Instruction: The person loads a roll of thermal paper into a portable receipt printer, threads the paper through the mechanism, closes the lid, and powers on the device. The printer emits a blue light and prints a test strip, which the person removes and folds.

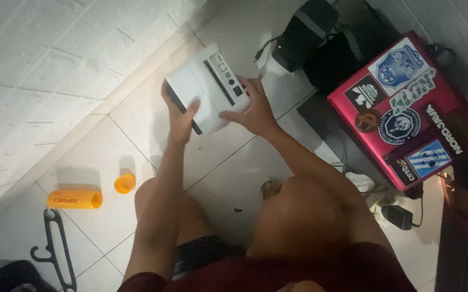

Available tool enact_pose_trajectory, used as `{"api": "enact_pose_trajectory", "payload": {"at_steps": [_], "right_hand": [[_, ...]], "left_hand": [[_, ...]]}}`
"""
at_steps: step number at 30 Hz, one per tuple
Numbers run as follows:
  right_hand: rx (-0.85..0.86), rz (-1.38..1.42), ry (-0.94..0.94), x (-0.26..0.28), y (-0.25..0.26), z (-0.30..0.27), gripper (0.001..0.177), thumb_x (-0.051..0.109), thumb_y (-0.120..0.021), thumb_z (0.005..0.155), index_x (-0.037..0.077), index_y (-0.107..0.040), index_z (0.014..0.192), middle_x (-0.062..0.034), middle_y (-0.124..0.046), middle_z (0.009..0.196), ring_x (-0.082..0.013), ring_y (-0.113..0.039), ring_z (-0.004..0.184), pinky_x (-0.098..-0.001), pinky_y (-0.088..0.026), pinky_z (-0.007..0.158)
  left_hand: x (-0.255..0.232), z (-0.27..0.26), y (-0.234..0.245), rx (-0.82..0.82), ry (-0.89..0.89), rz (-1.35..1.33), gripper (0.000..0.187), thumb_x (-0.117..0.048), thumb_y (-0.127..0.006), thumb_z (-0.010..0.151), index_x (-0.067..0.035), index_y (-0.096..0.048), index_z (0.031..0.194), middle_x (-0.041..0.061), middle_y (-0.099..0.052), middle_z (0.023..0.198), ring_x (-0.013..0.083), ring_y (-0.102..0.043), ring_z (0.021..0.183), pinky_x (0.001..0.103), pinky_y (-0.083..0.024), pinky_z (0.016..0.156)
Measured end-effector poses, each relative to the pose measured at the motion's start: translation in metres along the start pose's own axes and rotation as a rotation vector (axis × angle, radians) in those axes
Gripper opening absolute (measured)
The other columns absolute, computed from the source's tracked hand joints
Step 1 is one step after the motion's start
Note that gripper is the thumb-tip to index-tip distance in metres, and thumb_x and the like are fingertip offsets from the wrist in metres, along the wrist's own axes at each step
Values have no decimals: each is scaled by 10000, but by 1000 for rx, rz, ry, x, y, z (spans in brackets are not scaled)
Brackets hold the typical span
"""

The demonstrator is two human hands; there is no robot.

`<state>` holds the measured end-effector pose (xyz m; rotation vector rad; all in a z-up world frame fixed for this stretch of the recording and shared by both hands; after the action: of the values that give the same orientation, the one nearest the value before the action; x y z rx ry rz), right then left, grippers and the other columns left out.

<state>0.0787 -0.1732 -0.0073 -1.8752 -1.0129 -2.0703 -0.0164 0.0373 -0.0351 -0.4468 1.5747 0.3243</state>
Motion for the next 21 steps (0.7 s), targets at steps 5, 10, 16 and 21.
{"api": "enact_pose_trajectory", "payload": {"at_steps": [5,10,16,21], "right_hand": [[-63,-63,-46,3,7,-7,986,382,-968,686,22,-458,1450,-151,-456,1324,-291,-536,1228,-427,-541,1024],[-141,300,-164,-52,3,-7,753,316,-899,776,-21,-521,1334,-136,-514,1165,-241,-575,1027,-383,-523,835],[-323,197,-380,-164,51,19,227,239,-636,981,43,-721,1058,-54,-750,924,-137,-701,795,-293,-582,682],[-115,-345,-377,-214,37,70,356,318,-681,1050,-8,-760,935,-118,-762,895,-192,-705,795,-328,-561,840]], "left_hand": [[15,4,-18,-5,-8,100,1004,-132,-734,883,-67,-48,1613,257,-370,1540,374,-402,1459,489,-374,1214],[1,8,-21,-3,23,58,987,-77,-730,894,-58,-51,1610,260,-329,1586,366,-407,1467,462,-387,1209],[-28,-15,-28,-14,-160,489,1069,-164,-847,908,-39,-95,1658,287,-231,1668,407,-329,1555,521,-359,1289],[-47,-33,-58,20,-268,785,1309,-338,-1030,632,-10,-207,1595,362,-48,1632,513,-116,1544,595,-303,1225]]}}
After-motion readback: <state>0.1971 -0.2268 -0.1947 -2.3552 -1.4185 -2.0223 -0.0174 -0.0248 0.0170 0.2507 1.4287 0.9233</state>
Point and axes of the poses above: each hand's wrist, its own z-axis towards the middle knuckle, its own y-axis out of the back of the hand, x = y × z, the point moved 3 cm from there along z, towards the middle knuckle
